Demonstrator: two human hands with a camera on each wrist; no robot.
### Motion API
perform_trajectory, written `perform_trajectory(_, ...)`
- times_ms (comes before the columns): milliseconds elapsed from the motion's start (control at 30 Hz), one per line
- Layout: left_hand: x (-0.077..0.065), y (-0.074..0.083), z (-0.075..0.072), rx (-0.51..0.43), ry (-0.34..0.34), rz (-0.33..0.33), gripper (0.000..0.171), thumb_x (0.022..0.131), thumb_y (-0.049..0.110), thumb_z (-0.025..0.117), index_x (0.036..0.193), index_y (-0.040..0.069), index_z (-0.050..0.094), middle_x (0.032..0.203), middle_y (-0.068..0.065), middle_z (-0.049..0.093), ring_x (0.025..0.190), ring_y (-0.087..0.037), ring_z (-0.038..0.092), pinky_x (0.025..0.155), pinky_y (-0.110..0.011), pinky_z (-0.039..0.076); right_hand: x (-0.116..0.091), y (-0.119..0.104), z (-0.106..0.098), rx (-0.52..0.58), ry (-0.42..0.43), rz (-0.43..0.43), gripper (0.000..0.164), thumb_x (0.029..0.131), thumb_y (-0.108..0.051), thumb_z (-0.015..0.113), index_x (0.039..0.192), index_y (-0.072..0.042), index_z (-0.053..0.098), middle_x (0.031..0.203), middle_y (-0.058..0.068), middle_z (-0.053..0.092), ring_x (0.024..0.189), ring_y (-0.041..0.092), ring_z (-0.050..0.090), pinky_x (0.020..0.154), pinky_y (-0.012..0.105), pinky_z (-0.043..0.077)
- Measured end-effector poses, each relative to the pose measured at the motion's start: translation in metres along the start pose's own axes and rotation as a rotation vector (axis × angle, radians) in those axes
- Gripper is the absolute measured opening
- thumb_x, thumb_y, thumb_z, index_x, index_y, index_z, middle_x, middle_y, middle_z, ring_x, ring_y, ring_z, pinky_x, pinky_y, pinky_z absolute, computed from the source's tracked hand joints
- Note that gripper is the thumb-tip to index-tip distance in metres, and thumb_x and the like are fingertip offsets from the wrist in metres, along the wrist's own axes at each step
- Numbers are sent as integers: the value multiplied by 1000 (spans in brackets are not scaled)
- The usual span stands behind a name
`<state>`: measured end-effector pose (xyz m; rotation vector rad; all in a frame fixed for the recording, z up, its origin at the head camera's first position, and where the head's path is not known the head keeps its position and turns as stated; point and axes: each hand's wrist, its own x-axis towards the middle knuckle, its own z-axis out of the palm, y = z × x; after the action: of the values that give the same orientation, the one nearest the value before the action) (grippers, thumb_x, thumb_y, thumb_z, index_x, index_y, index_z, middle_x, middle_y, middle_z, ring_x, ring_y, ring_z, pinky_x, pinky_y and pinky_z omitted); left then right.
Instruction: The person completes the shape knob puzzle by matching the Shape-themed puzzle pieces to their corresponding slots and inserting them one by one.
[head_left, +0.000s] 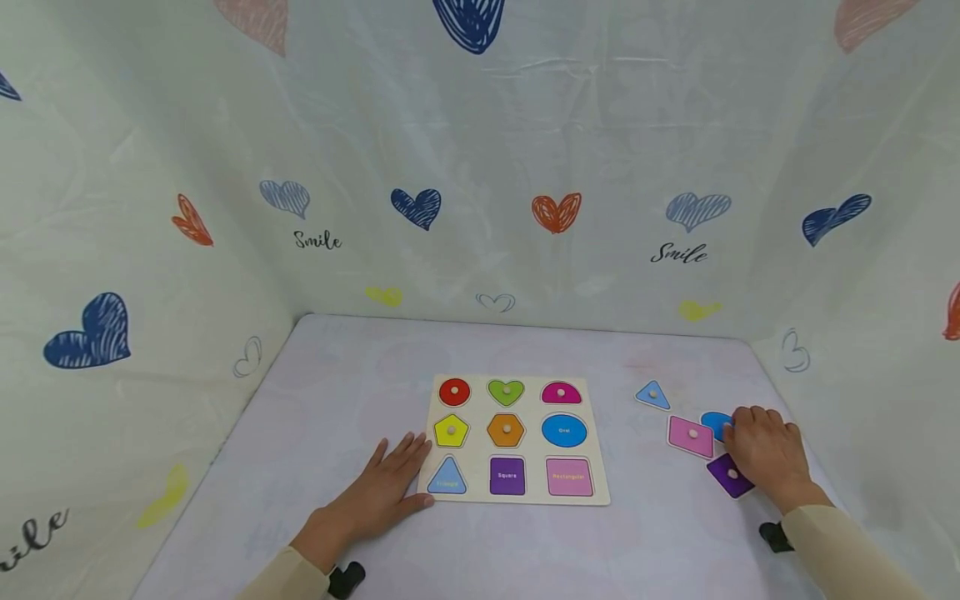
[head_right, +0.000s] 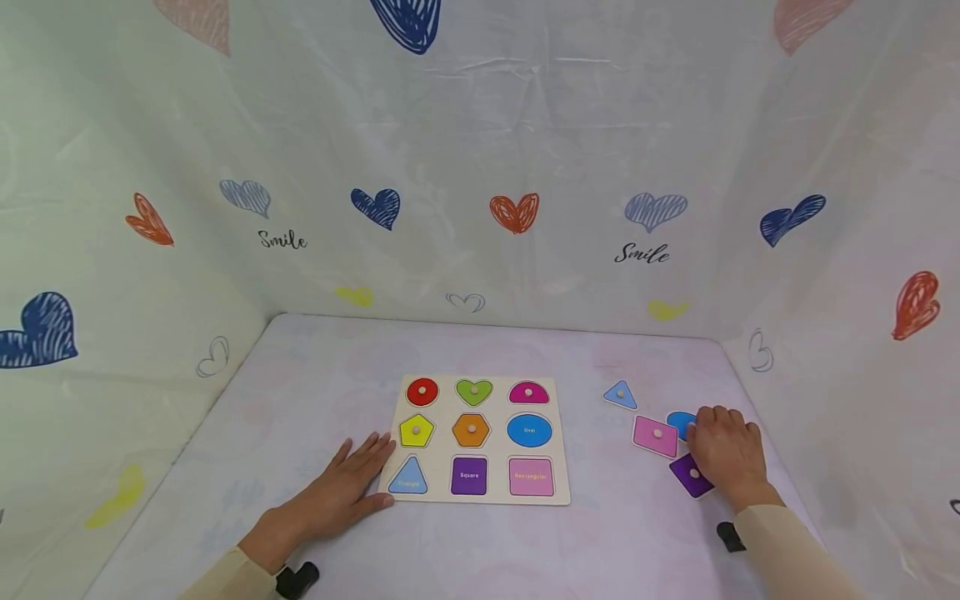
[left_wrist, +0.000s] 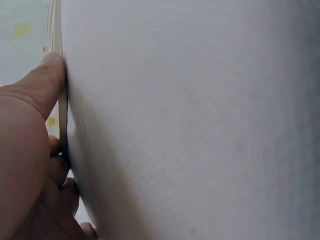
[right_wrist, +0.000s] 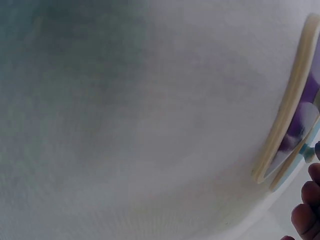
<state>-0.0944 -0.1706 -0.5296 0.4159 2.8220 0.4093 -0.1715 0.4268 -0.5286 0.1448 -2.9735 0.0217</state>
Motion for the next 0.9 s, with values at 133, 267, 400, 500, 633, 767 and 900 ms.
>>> perform_trajectory(133, 0, -1, 1, -6, 3, 7, 91, 97, 56, 70, 168, 15, 31, 174, -2, 30, 164, -25, 18, 134, -56, 8, 2, 1, 0, -2, -29, 15, 30, 98, -16, 68, 106, 10, 56, 90, 22, 59, 86, 41, 54, 68, 53, 46)
perform_trajectory(267, 1, -2, 1, -5, 6, 9, 91, 96, 56, 70, 168, 16, 30, 174, -1, 30, 164, -25, 18, 134, -56, 8, 3, 0, 0, 0, -51, 29, 30, 98, -15, 68, 106, 11, 56, 90, 22, 58, 86, 41, 54, 69, 55, 47)
perform_trajectory(400, 0, -2, 1, -7, 6, 7, 91, 96, 55, 71, 167, 15, 31, 174, -2, 30, 164, -25, 18, 133, -56, 8, 5, -1, 3, -6, -60, 33, 31, 98, -15, 68, 108, 12, 55, 91, 23, 59, 87, 42, 55, 69, 55, 47)
perform_trajectory(500, 0, -2, 1, -10, 6, 9, 91, 96, 55, 71, 167, 15, 31, 174, -2, 30, 164, -25, 18, 133, -57, 8, 6, -1, 4, -13, -63, 37, 32, 98, -15, 68, 108, 13, 55, 91, 23, 59, 88, 42, 55, 70, 55, 48)
perform_trajectory(633, 0, -2, 1, -10, 6, 9, 90, 96, 55, 71, 167, 15, 31, 174, -2, 30, 164, -25, 19, 133, -57, 8, 7, -2, 1, -24, -55, 37, 31, 97, -14, 68, 105, 13, 55, 88, 22, 58, 85, 41, 54, 69, 54, 48)
perform_trajectory(767, 1, -2, 1, -7, 6, 8, 91, 96, 55, 71, 167, 15, 31, 174, -2, 30, 164, -25, 19, 133, -56, 8, 8, -4, -1, -35, -24, 32, 32, 95, -13, 71, 103, 13, 54, 85, 22, 56, 83, 40, 54, 66, 53, 47)
perform_trajectory(900, 1, -3, 1, -10, 7, 10, 91, 96, 55, 71, 167, 15, 31, 174, -2, 30, 164, -25, 19, 133, -56, 8, 10, -5, -2, -37, 18, 30, 32, 94, -13, 72, 101, 12, 53, 83, 22, 55, 82, 41, 54, 66, 53, 46)
